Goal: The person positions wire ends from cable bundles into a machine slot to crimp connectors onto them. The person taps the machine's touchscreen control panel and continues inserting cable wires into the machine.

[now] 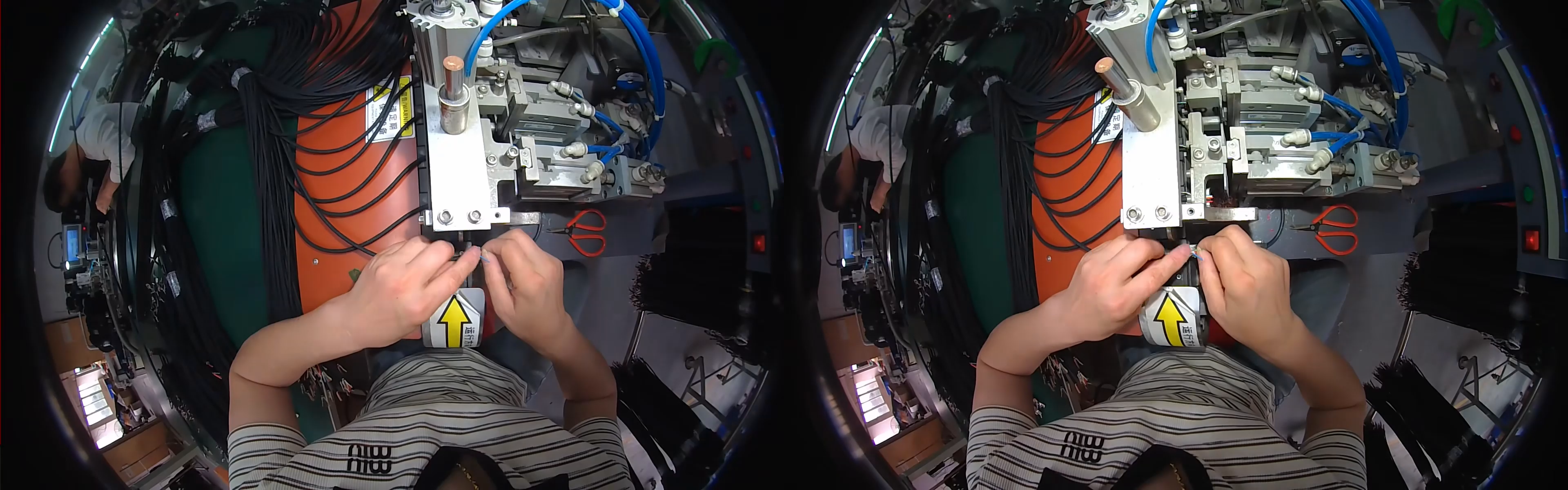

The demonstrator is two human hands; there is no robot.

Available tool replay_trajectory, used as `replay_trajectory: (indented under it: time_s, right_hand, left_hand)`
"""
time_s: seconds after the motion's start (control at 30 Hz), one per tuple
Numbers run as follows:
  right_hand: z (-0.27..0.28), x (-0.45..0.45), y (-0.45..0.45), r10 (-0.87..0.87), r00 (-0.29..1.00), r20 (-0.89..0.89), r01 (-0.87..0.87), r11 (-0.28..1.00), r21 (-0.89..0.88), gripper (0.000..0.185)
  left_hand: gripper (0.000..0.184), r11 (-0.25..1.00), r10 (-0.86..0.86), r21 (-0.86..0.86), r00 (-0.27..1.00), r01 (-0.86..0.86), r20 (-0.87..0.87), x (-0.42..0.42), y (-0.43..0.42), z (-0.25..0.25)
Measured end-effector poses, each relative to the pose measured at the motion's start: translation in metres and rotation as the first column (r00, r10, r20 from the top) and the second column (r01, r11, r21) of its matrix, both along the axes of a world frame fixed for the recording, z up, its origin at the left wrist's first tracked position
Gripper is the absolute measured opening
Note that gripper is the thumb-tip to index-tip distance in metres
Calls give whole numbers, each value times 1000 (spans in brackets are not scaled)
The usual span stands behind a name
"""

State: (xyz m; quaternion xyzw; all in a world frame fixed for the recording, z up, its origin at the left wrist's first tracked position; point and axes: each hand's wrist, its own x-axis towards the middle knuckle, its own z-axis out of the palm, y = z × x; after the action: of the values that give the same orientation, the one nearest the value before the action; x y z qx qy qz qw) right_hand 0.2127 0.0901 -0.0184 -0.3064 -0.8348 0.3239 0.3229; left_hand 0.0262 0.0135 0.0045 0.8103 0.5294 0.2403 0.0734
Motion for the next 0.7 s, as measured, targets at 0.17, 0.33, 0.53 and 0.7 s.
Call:
replay_trajectory:
  time_s: [0.17,0.33,0.53,0.7]
  right_hand:
    - [5,1,-1,-24,995,99,14,995,95,4]
    - [14,1,4,15,977,212,-41,992,119,4]
    - [7,3,23,149,973,176,-128,984,-123,7]
    - [-3,3,8,50,998,-36,-52,998,-39,11]
  left_hand:
    - [48,992,-101,60,987,109,-121,1,1,6]
    - [49,995,-91,26,973,99,-211,4,1,8]
    - [32,993,-120,-44,954,113,-275,11,7,18]
    - [29,994,-113,-29,963,110,-246,9,7,15]
